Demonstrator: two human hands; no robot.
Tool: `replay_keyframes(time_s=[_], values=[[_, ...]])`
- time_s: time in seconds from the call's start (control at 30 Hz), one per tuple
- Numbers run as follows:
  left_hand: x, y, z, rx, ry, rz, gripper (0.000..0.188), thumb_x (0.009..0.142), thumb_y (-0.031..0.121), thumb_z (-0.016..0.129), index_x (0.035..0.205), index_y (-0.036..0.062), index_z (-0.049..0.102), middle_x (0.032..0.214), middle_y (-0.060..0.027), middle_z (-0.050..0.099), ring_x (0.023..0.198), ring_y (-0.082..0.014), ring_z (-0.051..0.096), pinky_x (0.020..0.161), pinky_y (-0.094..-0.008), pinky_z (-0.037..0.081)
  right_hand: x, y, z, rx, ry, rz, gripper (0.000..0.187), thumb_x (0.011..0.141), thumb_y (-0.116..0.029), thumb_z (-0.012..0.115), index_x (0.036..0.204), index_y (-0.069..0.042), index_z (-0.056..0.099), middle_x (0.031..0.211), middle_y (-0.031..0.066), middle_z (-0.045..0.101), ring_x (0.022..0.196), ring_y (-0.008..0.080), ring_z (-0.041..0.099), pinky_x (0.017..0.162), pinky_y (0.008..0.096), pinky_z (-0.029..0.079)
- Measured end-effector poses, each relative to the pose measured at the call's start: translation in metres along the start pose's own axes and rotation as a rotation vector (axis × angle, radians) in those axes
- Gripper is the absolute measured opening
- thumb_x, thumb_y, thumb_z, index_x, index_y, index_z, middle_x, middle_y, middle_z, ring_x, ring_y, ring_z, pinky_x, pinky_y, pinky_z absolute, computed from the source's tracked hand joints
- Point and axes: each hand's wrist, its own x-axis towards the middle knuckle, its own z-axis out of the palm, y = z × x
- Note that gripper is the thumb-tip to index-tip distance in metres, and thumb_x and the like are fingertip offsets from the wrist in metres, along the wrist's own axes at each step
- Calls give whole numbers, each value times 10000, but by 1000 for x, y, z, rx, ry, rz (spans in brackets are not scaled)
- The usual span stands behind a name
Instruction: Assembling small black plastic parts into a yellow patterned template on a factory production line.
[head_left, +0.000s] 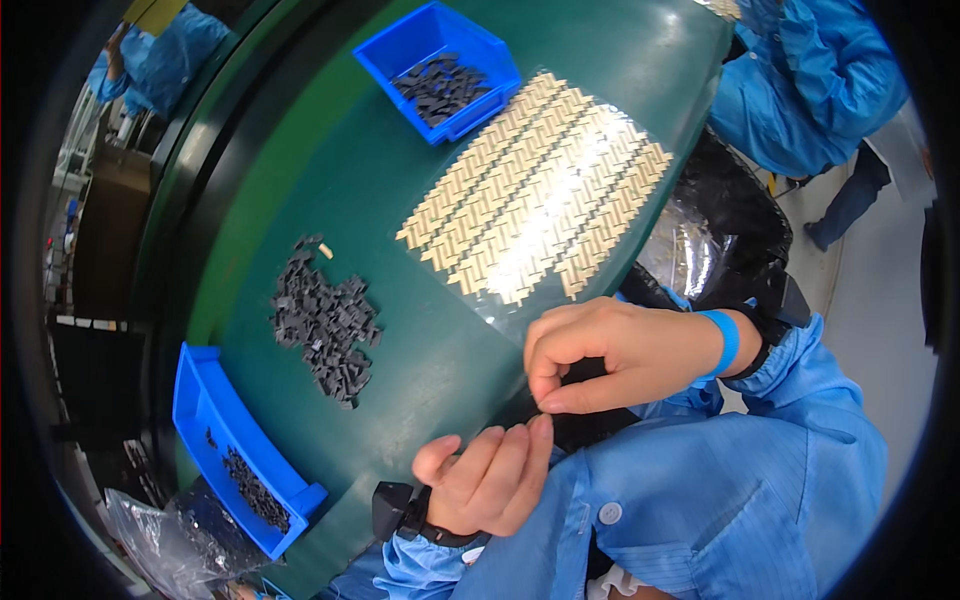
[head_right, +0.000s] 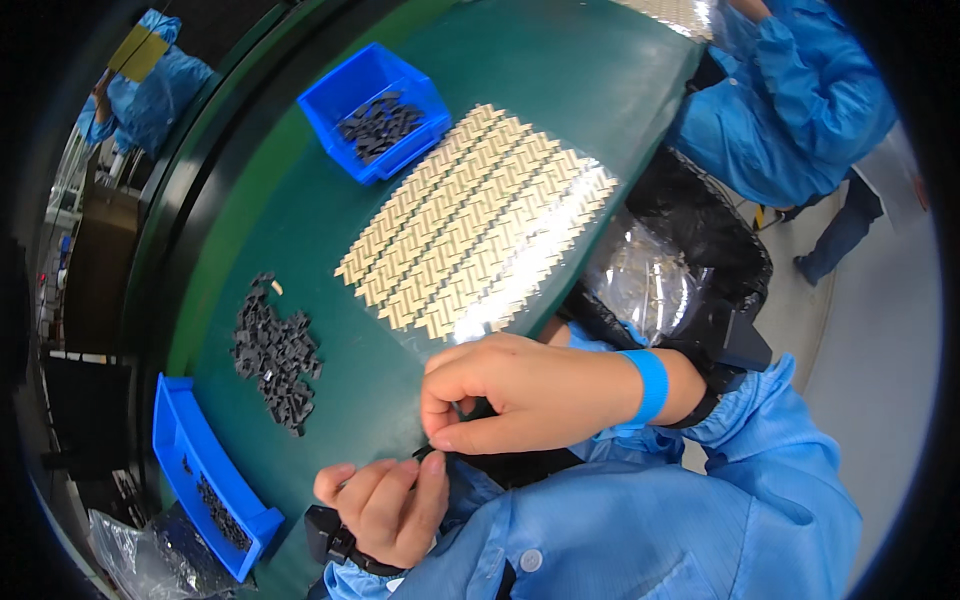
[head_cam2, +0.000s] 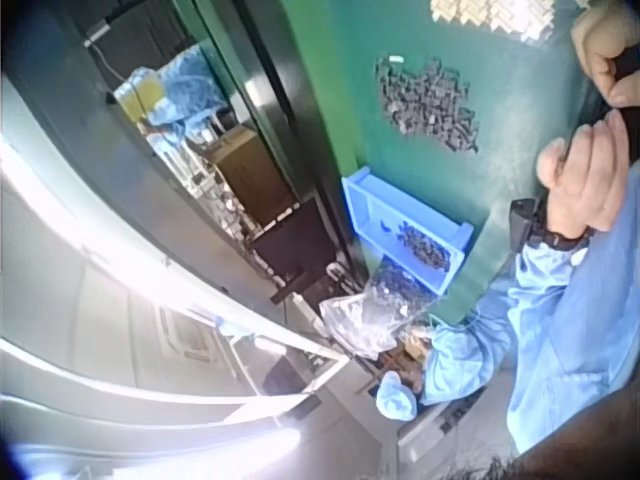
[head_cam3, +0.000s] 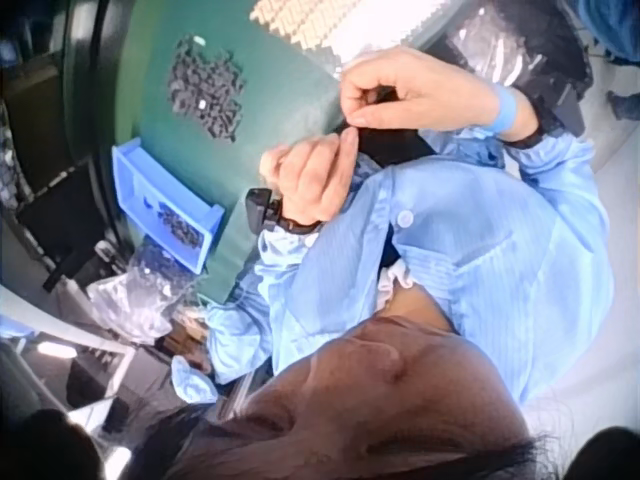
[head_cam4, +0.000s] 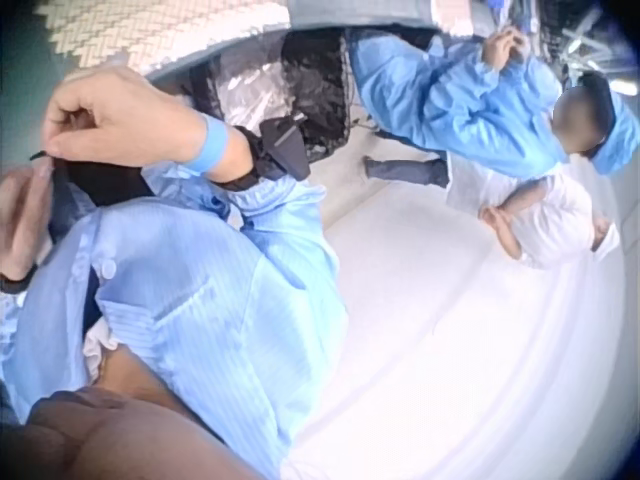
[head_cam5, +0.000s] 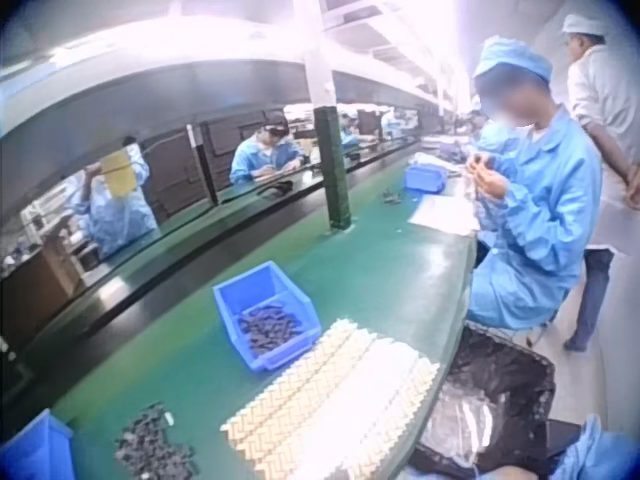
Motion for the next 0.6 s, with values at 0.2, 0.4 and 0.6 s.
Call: replay_keyframes(time_s=[0.2, 0.4, 0.6], values=[[-4, -21, 15, -27, -75, -313, 354, 626, 137, 765, 957, 118, 641, 924, -56, 544, 815, -217, 529, 801, -406, 366, 7, 15, 3, -295, 355, -102, 75, 795, -72, 591, 783, -9, 552, 768, 85, 542, 708, 205, 541, 632, 304, 433], [-21, -76, 21, 77, -82, -711, 233, 650, 62, 736, 861, 21, 646, 864, -76, 547, 806, -232, 520, 735, -332, 401, 12, 16, 7, -158, 474, -87, 60, 816, -42, 585, 814, 15, 567, 789, 66, 531, 715, 142, 510, 649, 263, 420], [-24, -88, 38, 100, -109, -733, 230, 670, 81, 724, 880, 22, 652, 851, -62, 551, 811, -224, 521, 764, -332, 381, 15, 16, 10, -120, 489, -104, 54, 808, -34, 594, 809, 15, 572, 788, 62, 533, 722, 139, 506, 655, 258, 416]])
